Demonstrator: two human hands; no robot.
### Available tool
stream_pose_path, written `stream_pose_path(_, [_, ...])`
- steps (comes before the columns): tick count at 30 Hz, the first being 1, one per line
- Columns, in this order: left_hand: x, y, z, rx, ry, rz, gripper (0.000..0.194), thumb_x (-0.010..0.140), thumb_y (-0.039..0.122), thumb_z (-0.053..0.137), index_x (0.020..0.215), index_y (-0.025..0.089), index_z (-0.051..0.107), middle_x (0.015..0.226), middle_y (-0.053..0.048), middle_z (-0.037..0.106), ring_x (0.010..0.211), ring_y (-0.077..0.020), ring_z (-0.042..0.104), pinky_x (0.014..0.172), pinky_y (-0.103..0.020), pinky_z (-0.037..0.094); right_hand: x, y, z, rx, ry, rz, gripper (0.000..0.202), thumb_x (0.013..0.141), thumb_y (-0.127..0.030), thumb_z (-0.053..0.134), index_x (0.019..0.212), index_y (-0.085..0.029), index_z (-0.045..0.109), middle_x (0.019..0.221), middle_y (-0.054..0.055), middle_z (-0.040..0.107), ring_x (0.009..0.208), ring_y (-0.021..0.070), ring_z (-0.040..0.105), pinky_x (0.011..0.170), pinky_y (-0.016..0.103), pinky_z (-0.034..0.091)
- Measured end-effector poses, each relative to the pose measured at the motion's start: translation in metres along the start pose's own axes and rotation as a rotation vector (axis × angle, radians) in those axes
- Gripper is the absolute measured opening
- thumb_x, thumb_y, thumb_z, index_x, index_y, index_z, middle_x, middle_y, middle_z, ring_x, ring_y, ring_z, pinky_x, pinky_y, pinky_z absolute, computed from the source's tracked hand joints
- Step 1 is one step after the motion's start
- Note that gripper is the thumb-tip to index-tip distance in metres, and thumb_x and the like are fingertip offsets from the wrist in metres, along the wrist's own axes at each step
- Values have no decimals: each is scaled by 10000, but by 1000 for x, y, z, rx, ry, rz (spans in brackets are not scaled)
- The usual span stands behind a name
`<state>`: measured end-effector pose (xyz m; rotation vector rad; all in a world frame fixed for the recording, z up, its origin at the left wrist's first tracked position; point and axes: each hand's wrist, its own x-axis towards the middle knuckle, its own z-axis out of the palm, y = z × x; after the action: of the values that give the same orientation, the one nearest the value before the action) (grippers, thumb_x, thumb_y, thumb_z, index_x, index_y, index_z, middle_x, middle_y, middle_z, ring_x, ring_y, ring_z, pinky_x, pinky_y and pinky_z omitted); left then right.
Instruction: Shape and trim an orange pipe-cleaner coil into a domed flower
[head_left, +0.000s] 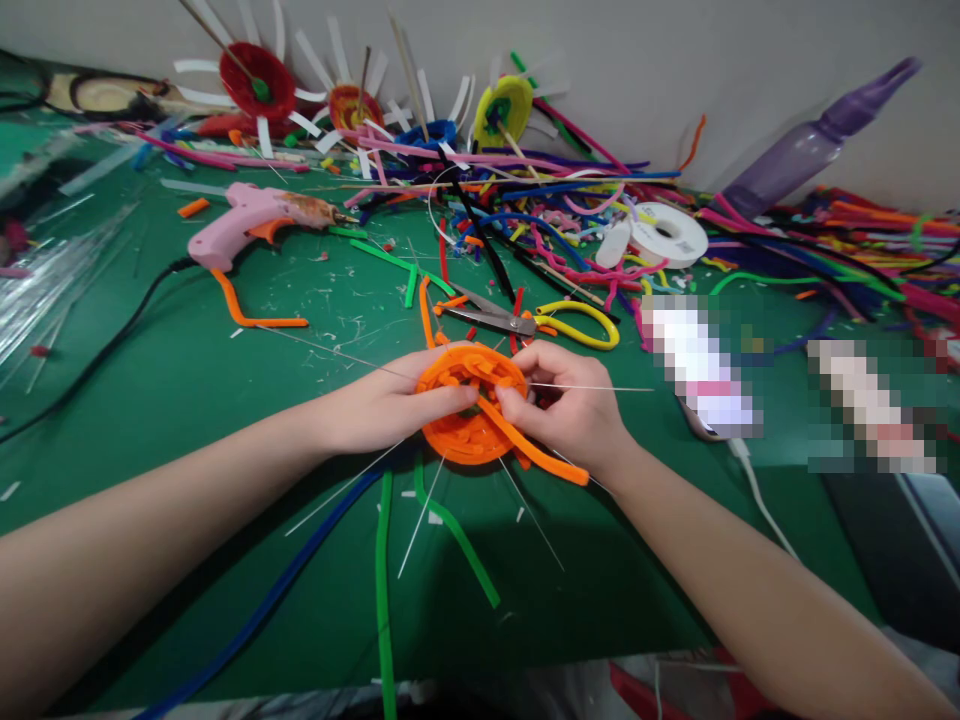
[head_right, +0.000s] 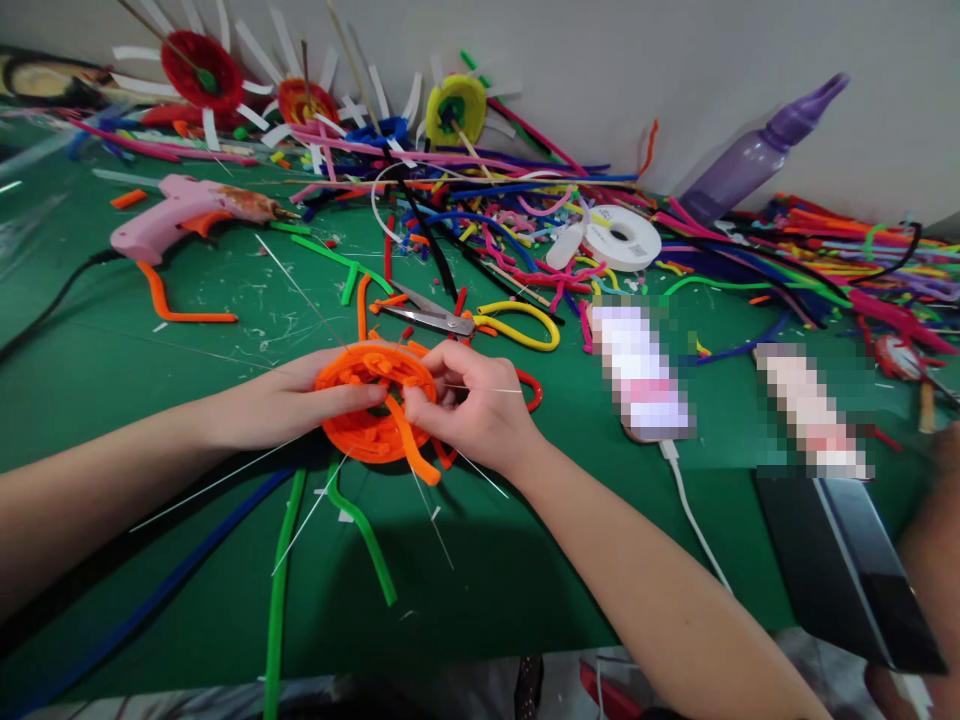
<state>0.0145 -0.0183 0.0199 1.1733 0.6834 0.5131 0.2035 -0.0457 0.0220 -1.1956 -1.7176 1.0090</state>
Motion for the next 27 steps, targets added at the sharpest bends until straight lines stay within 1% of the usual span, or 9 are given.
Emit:
stream_pose_path(2, [0,0,0,-17,17,-5,208,844,245,643,1021,137,626,956,-31,708,812,-114,643,731,-187,529,0,2,1,-5,27,-21,74,731,-211,647,762,-155,609,582,-46,579,463,44,459,413,163,392])
stream_pose_path(6, [0,0,0,-5,40,-20,231,831,276,664,1022,150,634,1010,-44,718,860,-142,664,756,-211,539,-3,6,1,-137,97,-131,222,732,-239,721,924,-155,648,578,-63,591,437,39,462,408,158,401])
stream_pose_path(8, [0,0,1,4,40,-25,239,830,282,665,1029,152,636,1033,-48,719,876,-147,669,759,-211,540,-4,7,0,-218,137,-209,220,743,-228,722,941,-158,658,593,-59,607,438,39,481,419,158,419])
stream_pose_path(11, [0,0,1,12,35,-25,244,833,286,660,1034,150,637,1042,-52,719,873,-143,668,751,-202,537,-5,7,0,-323,190,-332,154,771,-204,691,920,-166,677,623,-40,656,466,53,541,462,168,468])
stream_pose_path(14, [-1,-1,0,2,34,-16,216,835,269,655,1015,150,639,1006,-37,718,845,-123,660,734,-182,528,-5,7,0,-407,213,-401,113,796,-210,659,896,-177,699,642,-25,691,478,67,576,465,178,481])
stream_pose_path(17, [-1,0,0,2,46,-14,180,825,233,661,982,149,637,944,-14,709,803,-100,642,713,-159,517,-6,8,1,-458,237,-425,113,818,-222,634,876,-170,716,622,-17,694,473,75,589,449,179,472])
stream_pose_path(20, [-1,0,1,0,46,-20,180,817,225,668,976,146,635,913,-2,698,783,-91,632,707,-153,513,-5,8,1,-453,263,-438,112,833,-207,616,846,-161,717,618,-12,697,503,86,618,472,176,485])
stream_pose_path(24, [-1,1,2,-1,52,-30,226,827,276,666,1008,147,624,935,-13,699,804,-106,639,727,-173,522,-5,7,2,-403,248,-429,101,847,-185,607,826,-166,703,653,-11,713,537,90,639,514,181,508])
stream_pose_path(27, [-1,1,3,39,65,-31,281,825,336,669,1027,146,620,981,-38,702,845,-136,650,745,-202,531,-5,4,1,-373,229,-382,98,857,-200,601,823,-182,691,685,-11,726,544,94,639,519,197,511])
